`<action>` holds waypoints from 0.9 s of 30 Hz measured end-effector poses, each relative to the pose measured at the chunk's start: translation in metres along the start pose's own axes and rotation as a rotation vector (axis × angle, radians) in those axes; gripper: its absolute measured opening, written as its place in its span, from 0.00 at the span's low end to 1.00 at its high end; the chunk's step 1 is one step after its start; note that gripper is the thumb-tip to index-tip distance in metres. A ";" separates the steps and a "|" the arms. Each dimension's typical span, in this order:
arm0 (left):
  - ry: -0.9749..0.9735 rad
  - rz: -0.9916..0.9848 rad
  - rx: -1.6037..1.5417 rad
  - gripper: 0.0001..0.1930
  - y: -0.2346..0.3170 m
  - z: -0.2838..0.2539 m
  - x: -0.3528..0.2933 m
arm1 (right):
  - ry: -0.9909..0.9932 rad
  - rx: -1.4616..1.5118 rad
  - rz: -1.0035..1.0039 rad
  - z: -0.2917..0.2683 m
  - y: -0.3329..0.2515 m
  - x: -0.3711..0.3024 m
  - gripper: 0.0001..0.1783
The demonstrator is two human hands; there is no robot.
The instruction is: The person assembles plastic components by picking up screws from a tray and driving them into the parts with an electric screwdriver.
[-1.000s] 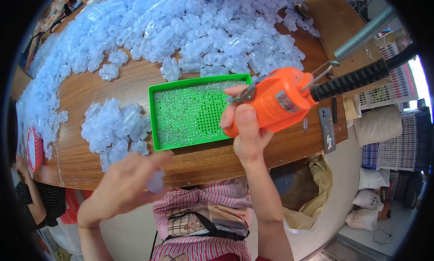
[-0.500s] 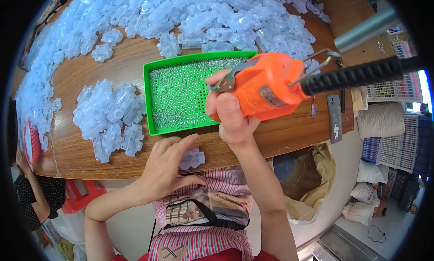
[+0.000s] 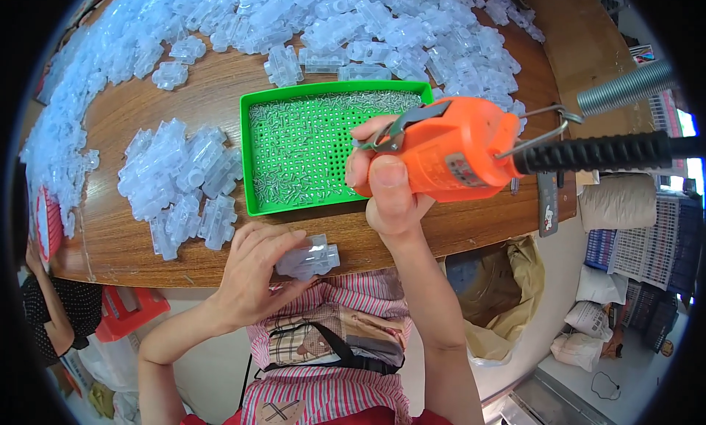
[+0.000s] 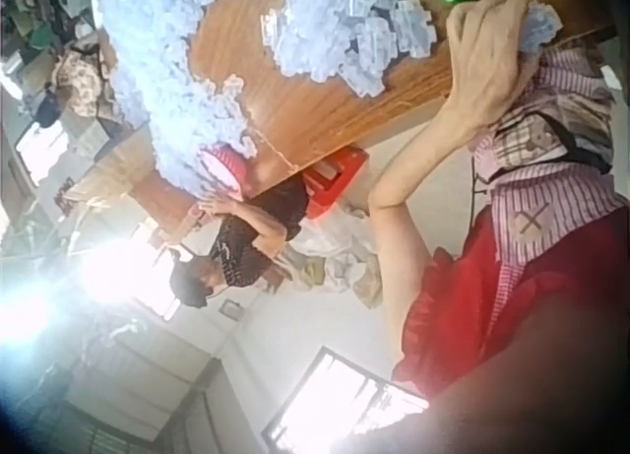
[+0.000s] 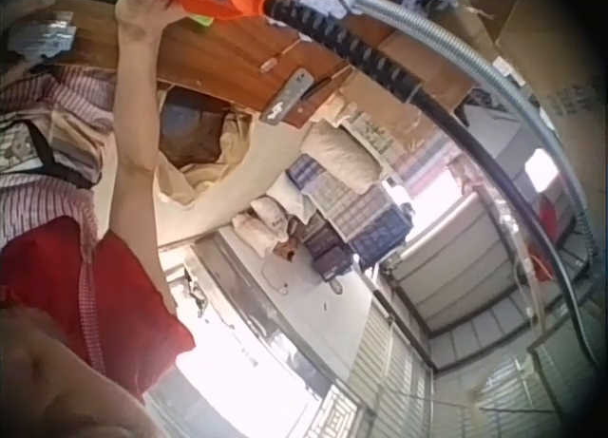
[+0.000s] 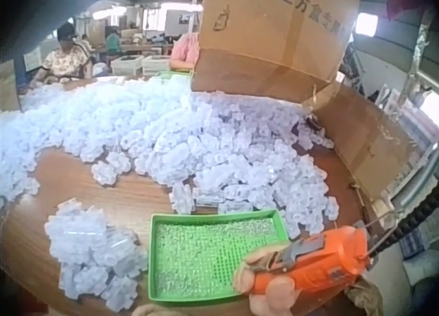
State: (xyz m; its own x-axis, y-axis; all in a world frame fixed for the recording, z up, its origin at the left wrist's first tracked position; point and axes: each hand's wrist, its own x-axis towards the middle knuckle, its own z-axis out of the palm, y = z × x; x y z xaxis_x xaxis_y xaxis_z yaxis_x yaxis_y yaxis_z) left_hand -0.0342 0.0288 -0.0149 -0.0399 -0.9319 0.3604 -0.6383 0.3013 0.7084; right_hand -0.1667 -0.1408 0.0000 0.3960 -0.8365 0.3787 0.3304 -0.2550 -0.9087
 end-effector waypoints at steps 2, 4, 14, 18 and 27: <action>0.040 0.018 0.037 0.36 0.000 -0.003 0.007 | -0.010 0.021 -0.005 0.001 0.000 0.000 0.36; 0.131 0.053 0.066 0.37 -0.005 0.000 0.014 | -0.020 0.040 -0.010 0.001 0.000 0.000 0.35; 0.061 -0.154 -0.002 0.39 -0.015 0.005 0.033 | 0.023 0.213 0.052 0.002 -0.012 -0.007 0.38; 0.038 -0.166 -0.060 0.39 -0.017 0.002 0.034 | -0.202 0.330 -0.102 0.006 -0.063 -0.001 0.43; 0.068 -0.177 -0.124 0.39 -0.022 0.007 0.032 | -0.258 0.244 -0.062 0.032 -0.068 -0.018 0.22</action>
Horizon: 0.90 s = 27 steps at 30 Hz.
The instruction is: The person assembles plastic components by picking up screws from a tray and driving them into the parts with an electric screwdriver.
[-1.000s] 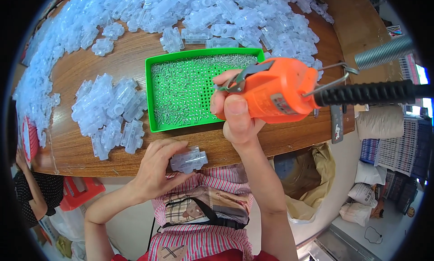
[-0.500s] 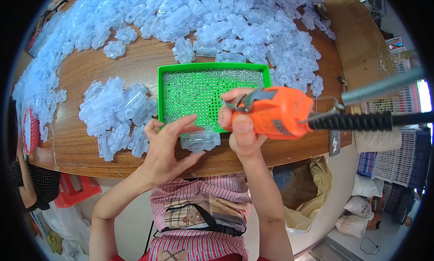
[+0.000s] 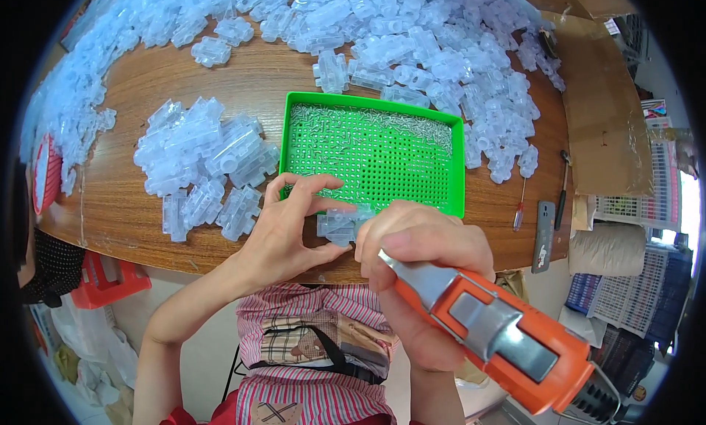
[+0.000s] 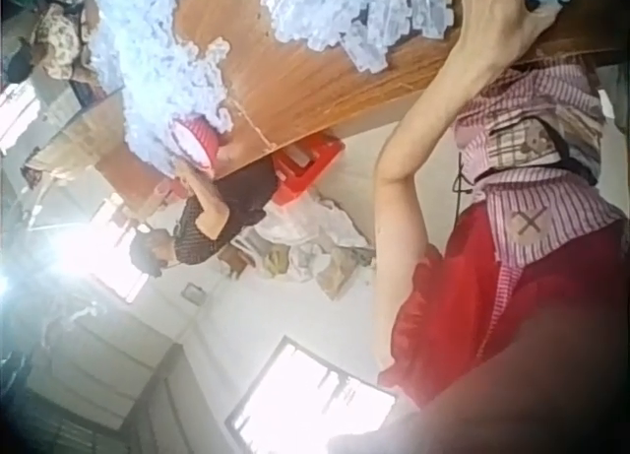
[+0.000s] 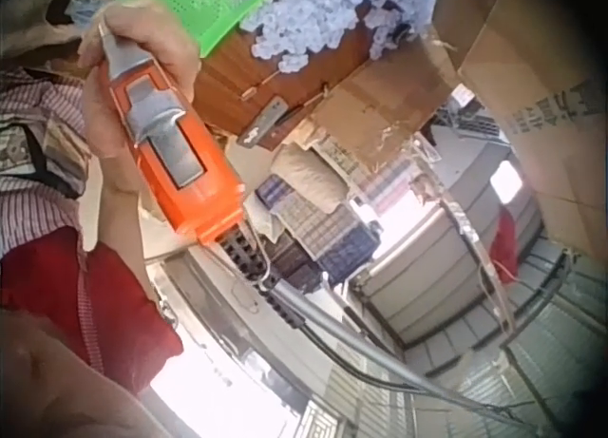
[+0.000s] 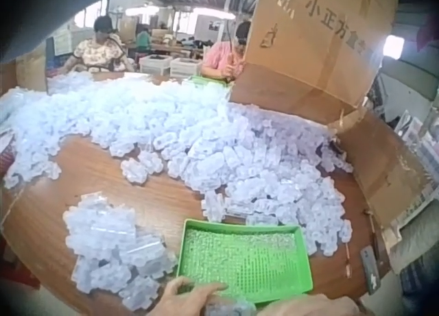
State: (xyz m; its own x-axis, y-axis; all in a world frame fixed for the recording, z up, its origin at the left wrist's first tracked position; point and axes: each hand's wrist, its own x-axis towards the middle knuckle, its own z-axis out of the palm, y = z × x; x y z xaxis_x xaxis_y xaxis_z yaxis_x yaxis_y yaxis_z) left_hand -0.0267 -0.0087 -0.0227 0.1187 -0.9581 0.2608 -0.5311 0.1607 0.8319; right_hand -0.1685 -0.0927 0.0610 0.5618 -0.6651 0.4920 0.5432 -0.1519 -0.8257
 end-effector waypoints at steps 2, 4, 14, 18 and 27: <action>0.003 0.020 -0.011 0.39 -0.002 0.002 -0.001 | 0.008 0.006 0.019 0.002 0.004 0.001 0.18; 0.011 0.021 -0.024 0.39 -0.003 0.003 0.000 | 0.022 0.010 0.042 0.003 0.006 0.000 0.13; 0.025 0.043 -0.076 0.35 -0.003 0.001 0.002 | -0.130 -0.268 -0.064 0.004 0.017 0.005 0.34; 0.045 0.032 -0.064 0.33 -0.003 0.004 -0.001 | -0.138 -0.273 -0.092 0.008 0.021 0.001 0.38; 0.071 0.134 0.146 0.35 0.039 -0.036 -0.011 | 0.225 0.163 -0.066 0.006 -0.012 0.021 0.40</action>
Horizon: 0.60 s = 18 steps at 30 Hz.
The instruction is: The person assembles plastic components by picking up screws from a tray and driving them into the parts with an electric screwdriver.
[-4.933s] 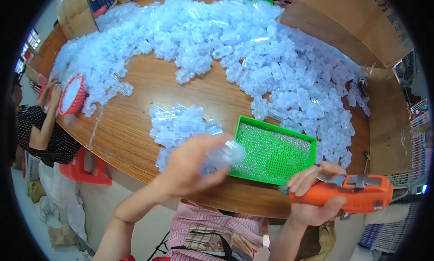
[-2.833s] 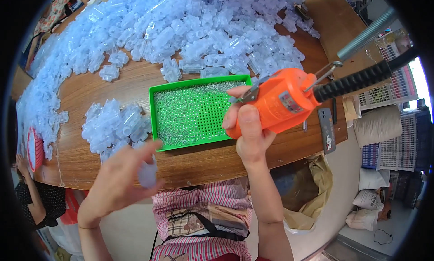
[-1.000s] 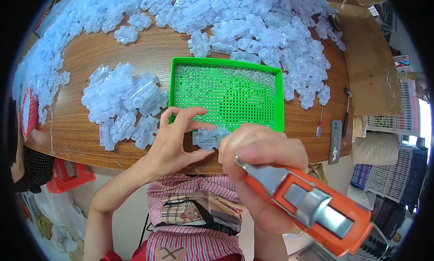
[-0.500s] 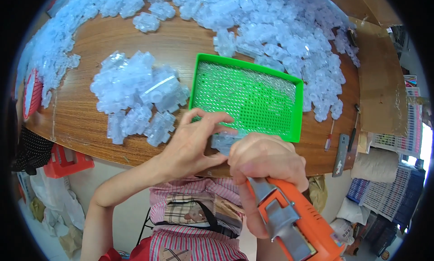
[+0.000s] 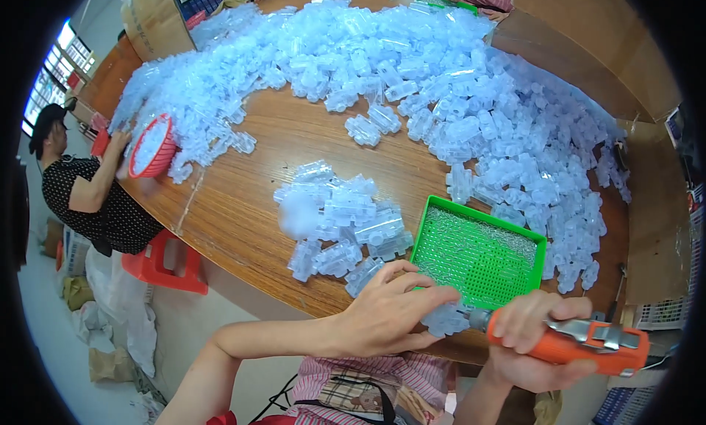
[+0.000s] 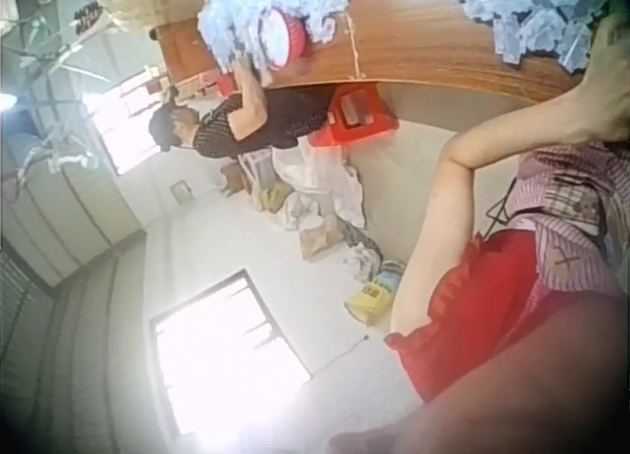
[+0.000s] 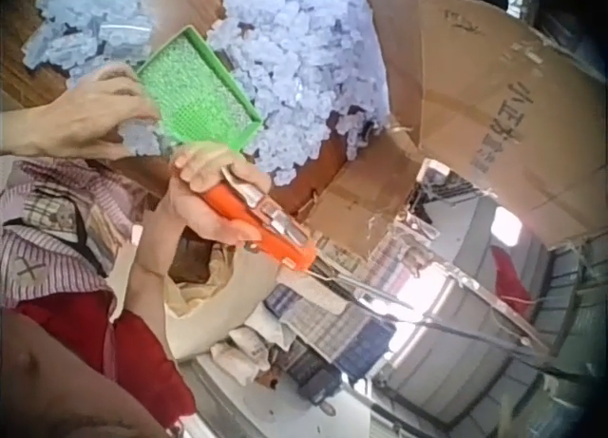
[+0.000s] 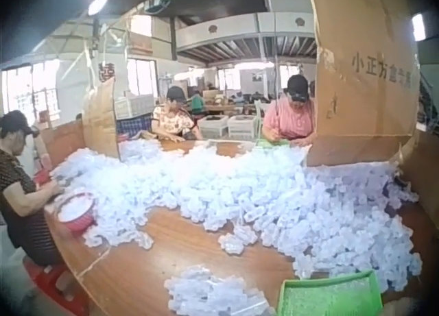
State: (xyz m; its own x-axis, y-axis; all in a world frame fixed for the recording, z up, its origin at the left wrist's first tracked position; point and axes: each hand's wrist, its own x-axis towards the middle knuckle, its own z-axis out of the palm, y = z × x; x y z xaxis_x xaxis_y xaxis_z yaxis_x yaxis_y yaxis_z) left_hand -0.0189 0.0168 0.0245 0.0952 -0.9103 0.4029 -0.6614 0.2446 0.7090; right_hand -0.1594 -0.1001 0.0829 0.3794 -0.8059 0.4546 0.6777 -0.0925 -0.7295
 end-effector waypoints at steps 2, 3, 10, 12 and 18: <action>0.035 0.042 0.142 0.37 0.014 -0.013 0.009 | -0.018 0.058 -0.016 0.004 -0.003 0.007 0.39; 0.029 0.046 0.149 0.37 0.013 -0.015 0.011 | -0.088 0.043 -0.023 0.005 -0.001 0.009 0.39; 0.209 -0.190 0.231 0.33 -0.018 -0.072 0.024 | -0.131 -0.146 0.011 -0.007 0.000 0.008 0.40; 0.336 -0.275 0.385 0.29 -0.050 -0.105 0.021 | -0.063 -0.213 0.025 -0.024 0.001 0.006 0.39; 0.370 -0.622 0.173 0.29 -0.209 -0.189 -0.036 | 0.046 -0.198 0.101 -0.047 0.013 -0.001 0.36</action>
State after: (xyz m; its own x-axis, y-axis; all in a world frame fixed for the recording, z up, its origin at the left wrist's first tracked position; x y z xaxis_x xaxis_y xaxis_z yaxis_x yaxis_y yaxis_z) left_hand 0.2565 0.0620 -0.0288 0.7144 -0.6840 0.1476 -0.5088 -0.3630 0.7806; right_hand -0.1809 -0.1285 0.0490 0.4064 -0.8424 0.3539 0.4991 -0.1198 -0.8582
